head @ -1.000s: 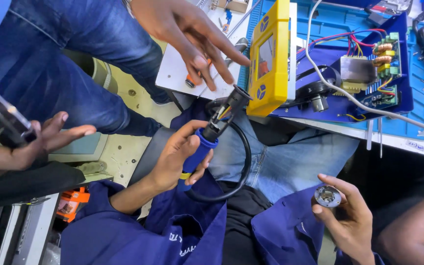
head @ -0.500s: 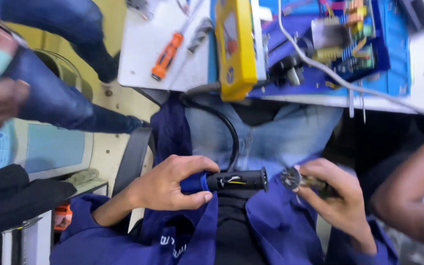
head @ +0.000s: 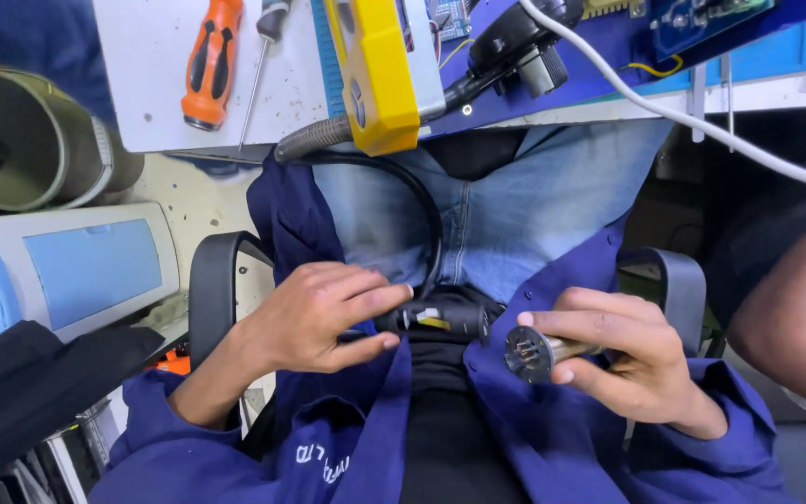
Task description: The person holds a blue cylindrical component with wires and aligns a metallic cylindrical part into it. Another person assists by holding a smartphone and pointing at the assembly. The camera wearer continues to press and adjust the metallic part into the blue component.
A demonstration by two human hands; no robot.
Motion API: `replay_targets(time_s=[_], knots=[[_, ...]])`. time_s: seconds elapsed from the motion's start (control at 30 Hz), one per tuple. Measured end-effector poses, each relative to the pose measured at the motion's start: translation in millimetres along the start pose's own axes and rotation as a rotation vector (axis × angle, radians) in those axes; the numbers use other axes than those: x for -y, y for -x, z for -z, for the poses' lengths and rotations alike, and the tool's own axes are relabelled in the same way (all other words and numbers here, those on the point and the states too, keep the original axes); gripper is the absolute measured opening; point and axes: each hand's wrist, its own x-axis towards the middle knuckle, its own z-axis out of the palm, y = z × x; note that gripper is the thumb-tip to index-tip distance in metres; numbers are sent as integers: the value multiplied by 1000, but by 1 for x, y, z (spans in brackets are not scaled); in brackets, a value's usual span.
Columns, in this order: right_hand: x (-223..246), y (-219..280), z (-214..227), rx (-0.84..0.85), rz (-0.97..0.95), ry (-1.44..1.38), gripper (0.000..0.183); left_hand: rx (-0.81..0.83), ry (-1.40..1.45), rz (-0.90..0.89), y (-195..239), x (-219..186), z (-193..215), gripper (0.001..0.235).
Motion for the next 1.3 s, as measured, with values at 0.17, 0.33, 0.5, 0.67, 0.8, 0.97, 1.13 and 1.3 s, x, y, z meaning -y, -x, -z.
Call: replay_targets(time_s=[0.17, 0.33, 0.5, 0.67, 0.8, 0.97, 1.13, 1.3], knots=[[-11, -3, 4, -16, -92, -21, 44, 7, -448, 106, -10, -16, 15, 30], [-15, -7, 7, -21, -130, 11, 44, -63, -434, 261, -12, -22, 10, 39], [-13, -9, 8, -39, -131, 52, 44, -198, -270, 183, -24, -16, 6, 47], [-12, -13, 3, 40, -109, 139, 40, -287, -88, 5, -20, 4, -9, 46], [-11, -18, -6, 102, -92, 141, 38, -287, -49, -10, -22, 11, -15, 47], [-17, -15, -18, 2, -21, 116, 39, -295, 15, 46, -21, 21, -18, 47], [-15, -34, -21, -44, 43, 124, 35, -276, 35, 73, -25, 26, -17, 51], [-14, -38, -22, -77, 8, 207, 35, -227, 54, 53, -39, 30, -11, 48]])
